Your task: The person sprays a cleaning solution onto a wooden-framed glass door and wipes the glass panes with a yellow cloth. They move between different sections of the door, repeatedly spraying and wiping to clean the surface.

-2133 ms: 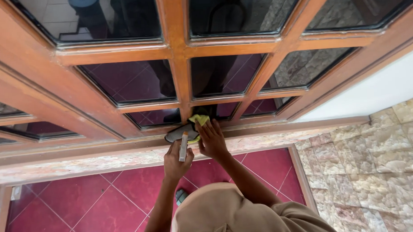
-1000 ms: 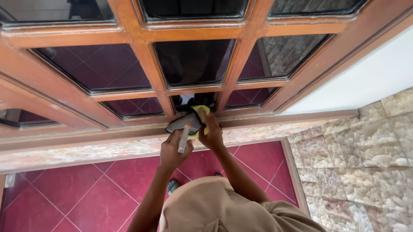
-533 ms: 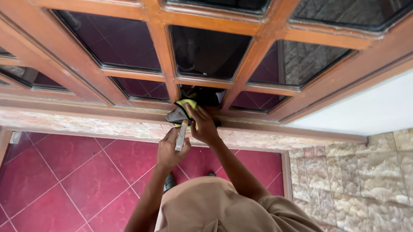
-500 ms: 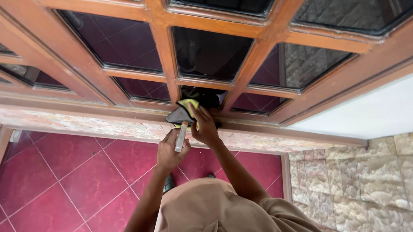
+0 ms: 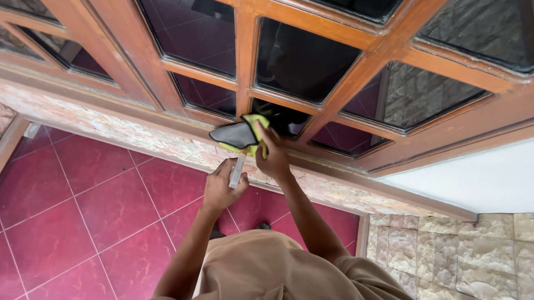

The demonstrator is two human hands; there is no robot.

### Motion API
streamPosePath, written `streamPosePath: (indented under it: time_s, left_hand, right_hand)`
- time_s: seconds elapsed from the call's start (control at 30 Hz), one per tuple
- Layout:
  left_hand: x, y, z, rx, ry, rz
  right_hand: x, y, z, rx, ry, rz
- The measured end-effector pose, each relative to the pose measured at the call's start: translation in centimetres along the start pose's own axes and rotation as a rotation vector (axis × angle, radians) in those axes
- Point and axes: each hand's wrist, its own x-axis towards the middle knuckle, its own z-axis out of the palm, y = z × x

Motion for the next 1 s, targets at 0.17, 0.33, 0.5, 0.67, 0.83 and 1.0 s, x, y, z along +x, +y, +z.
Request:
streamPosePath:
  time_s: [0.17, 0.33, 0.5, 0.67, 0.83, 1.0]
  left_hand:
    - [-0.7, -1.0, -0.3, 0.034, -0.01, -0.067]
    - [1.1, -1.7, -1.6, 0.078, 0.013, -0.062]
    - [5.8, -4.0, -4.6, 0.446, 0.021, 0.082]
    - [12.9, -8.1, -5.9, 0.667, -0.204, 0.355]
    - [14.1, -11.1, -8.5, 0.651, 0.11, 0.686]
    - [10.2, -15.0, -11.2, 0.29, -0.097, 0.326]
  right_hand:
    - [2.7, -5.8, -1.6, 0.079, 0.079, -0.002]
    - [0.9, -4.0, 0.4, 0.078, -0.061, 0.003]
    - [-5.5, -0.4, 1.7, 0.09, 0.099, 0.297]
    - [-4.5, -4.3, 3.7, 0.04, 0.194, 0.386]
    - [-2.6, -9.2, 8.9, -0.046, 0.251, 0.43]
    - [2.4, -7.7, 13.9, -0.216, 0.333, 0.234]
